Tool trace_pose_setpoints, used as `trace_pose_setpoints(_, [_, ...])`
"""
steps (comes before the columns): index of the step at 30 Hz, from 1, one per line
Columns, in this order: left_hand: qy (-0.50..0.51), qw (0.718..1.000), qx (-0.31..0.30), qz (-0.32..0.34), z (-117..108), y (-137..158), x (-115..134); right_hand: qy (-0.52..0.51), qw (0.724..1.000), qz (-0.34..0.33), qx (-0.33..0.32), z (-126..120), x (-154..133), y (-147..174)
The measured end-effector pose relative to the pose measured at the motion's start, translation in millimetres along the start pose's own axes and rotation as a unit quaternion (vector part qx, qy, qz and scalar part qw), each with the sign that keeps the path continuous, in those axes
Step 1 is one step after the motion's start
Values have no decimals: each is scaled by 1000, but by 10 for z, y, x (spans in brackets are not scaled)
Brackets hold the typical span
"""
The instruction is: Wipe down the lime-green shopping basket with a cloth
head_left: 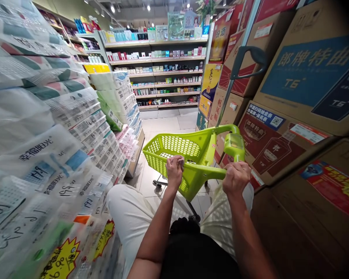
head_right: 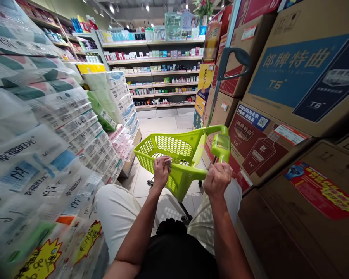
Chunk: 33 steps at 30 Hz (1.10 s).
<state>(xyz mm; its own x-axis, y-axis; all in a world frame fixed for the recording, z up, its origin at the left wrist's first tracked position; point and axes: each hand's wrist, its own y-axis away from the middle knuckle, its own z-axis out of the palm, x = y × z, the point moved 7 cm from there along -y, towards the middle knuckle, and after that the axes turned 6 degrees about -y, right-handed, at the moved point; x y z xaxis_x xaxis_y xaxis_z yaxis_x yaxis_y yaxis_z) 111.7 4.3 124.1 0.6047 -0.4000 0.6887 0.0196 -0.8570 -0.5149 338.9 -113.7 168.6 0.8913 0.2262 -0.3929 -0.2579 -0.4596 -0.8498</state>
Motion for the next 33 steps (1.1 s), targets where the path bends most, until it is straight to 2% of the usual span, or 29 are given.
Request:
trace_pose_setpoints(2, [48,999,-7,19,-21,-7,139,0,1000,6,-1,47,-51,9])
trace_pose_setpoints(4, [83,993,-20,84,10,74,428,12,1000,-1,-15,97,-136,18])
trace_pose_setpoints(6, [76,987,-10,138,75,223,614,36,999,-18,-33,140,-233,24])
trace_pose_setpoints(7, [66,986,10,151,112,308,612,49,998,-27,-41,157,-278,27])
trace_pose_setpoints(9, [56,986,66,146,190,484,407,67,995,-42,-53,187,-348,27])
trace_pose_setpoints(11, [57,986,115,110,273,643,36,73,995,-48,-57,212,-387,23])
trace_pose_setpoints(14, [69,989,115,59,394,751,-394,72,995,-43,-46,240,-402,9])
trace_pose_setpoints(16, [82,990,105,37,409,718,-424,67,996,-37,-41,260,-401,0])
trace_pose_setpoints(20, [89,988,121,18,359,591,-142,45,998,-23,-43,276,-390,-7])
trace_pose_setpoints(22, [84,988,128,22,401,634,-114,24,998,-14,-49,273,-378,-3])
trace_pose_setpoints(25, [85,991,103,25,586,875,-369,-7,998,-5,-70,290,-356,5])
trace_pose_setpoints(27, [96,991,95,-9,704,1048,-654,-14,997,-3,-74,300,-348,6])
trace_pose_setpoints(29, [104,989,99,-26,783,1137,-830,-13,997,-2,-70,306,-354,2])
trace_pose_setpoints(31, [97,989,114,-1,832,1129,-821,-10,998,-3,-67,311,-376,-3])
trace_pose_setpoints(33, [82,988,115,64,902,1082,-676,-6,998,-4,-66,309,-411,-7])
